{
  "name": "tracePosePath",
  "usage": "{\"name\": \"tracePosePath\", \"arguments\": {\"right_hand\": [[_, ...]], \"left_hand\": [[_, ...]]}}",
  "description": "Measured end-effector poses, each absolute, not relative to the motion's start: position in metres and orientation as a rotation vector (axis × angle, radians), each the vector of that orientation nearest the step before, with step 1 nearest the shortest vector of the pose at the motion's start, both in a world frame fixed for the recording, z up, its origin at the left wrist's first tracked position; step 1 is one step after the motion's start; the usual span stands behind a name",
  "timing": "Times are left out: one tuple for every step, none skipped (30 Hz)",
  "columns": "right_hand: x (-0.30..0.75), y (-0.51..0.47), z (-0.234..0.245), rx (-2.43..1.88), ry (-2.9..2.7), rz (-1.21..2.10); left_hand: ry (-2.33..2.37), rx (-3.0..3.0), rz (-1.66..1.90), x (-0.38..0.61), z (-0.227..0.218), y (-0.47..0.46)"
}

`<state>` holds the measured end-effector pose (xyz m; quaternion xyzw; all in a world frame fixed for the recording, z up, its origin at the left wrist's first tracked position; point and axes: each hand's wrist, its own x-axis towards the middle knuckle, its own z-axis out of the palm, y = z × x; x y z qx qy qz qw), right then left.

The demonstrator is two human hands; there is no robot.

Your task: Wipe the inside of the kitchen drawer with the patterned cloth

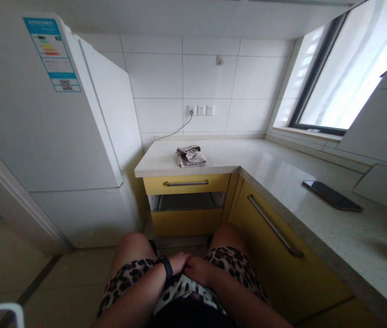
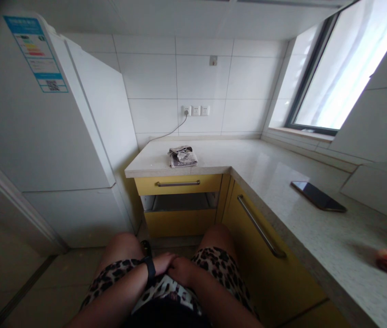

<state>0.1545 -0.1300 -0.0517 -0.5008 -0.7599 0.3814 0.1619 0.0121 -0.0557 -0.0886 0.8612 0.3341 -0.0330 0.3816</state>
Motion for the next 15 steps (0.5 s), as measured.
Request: {"name": "tracePosePath", "arguments": {"right_hand": [[0.154, -0.13, -0.052, -1.435, -2.167, 1.086], [0.154, -0.13, -0.053, -1.444, -2.164, 1.084], [0.155, -0.13, -0.053, -1.45, -2.163, 1.084], [0.155, -0.129, -0.054, -1.454, -2.162, 1.087], [0.155, -0.13, -0.054, -1.453, -2.162, 1.09], [0.155, -0.13, -0.053, -1.449, -2.164, 1.092], [0.155, -0.13, -0.053, -1.446, -2.166, 1.093], [0.155, -0.13, -0.052, -1.447, -2.167, 1.094], [0.155, -0.13, -0.052, -1.454, -2.167, 1.092], [0.155, -0.131, -0.051, -1.461, -2.168, 1.089], [0.155, -0.131, -0.05, -1.467, -2.169, 1.085], [0.155, -0.131, -0.049, -1.472, -2.169, 1.082], [0.155, -0.131, -0.049, -1.474, -2.17, 1.08], [0.155, -0.131, -0.049, -1.47, -2.171, 1.08], [0.155, -0.131, -0.049, -1.46, -2.173, 1.083]], "left_hand": [[0.858, 2.223, -0.092, 0.012, -0.089, -0.056], [0.86, 2.242, -0.097, 0.012, -0.089, -0.056], [0.86, 2.256, -0.1, 0.012, -0.089, -0.056], [0.859, 2.266, -0.104, 0.012, -0.088, -0.056], [0.861, 2.273, -0.109, 0.012, -0.088, -0.057], [0.862, 2.278, -0.114, 0.012, -0.087, -0.057], [0.864, 2.282, -0.12, 0.012, -0.085, -0.058], [0.863, 2.283, -0.126, 0.012, -0.083, -0.058], [0.86, 2.283, -0.13, 0.012, -0.081, -0.059], [0.857, 2.282, -0.13, 0.012, -0.079, -0.059], [0.855, 2.281, -0.129, 0.012, -0.077, -0.06], [0.855, 2.28, -0.128, 0.012, -0.075, -0.06], [0.86, 2.278, -0.127, 0.012, -0.073, -0.061], [0.866, 2.275, -0.126, 0.011, -0.073, -0.061], [0.872, 2.273, -0.124, 0.011, -0.072, -0.061]]}}
